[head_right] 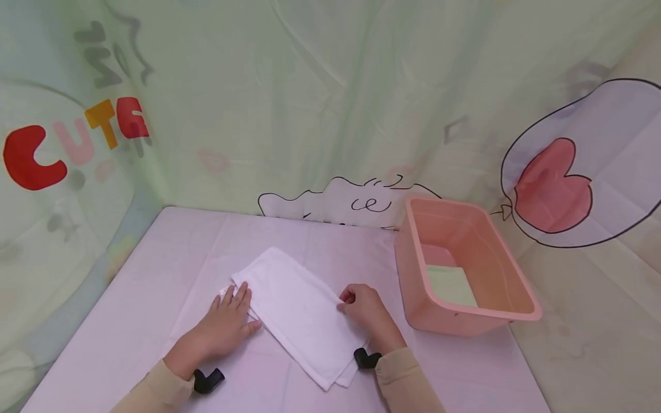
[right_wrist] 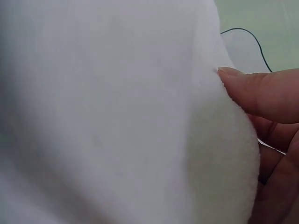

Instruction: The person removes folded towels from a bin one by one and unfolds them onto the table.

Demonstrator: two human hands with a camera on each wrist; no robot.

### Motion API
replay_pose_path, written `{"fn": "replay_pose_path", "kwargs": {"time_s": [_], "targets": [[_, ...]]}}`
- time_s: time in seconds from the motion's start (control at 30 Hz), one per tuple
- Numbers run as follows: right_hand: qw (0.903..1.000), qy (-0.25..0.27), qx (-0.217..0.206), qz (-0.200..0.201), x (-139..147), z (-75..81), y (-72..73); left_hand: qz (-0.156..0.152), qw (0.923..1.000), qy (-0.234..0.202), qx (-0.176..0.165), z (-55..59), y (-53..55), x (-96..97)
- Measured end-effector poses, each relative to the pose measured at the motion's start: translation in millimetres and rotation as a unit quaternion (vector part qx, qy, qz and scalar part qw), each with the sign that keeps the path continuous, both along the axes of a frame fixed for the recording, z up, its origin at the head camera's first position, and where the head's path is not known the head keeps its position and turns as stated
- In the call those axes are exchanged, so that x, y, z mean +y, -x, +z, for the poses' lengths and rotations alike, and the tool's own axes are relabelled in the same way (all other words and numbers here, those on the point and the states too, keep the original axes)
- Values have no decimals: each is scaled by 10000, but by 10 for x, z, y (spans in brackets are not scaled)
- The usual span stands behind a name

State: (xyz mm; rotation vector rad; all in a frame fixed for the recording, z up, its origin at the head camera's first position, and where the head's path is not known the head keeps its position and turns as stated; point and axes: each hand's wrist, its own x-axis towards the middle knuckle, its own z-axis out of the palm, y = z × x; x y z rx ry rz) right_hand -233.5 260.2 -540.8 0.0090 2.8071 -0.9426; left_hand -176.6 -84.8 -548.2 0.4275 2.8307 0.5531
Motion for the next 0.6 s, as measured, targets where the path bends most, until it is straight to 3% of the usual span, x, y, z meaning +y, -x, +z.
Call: {"fn": "replay_pose_path", "kwargs": {"time_s": [0.6], "targets": [[9992, 399, -100, -16, -46, -16, -185, -308, 9995, 31, -19, 25, 381, -101]]}}
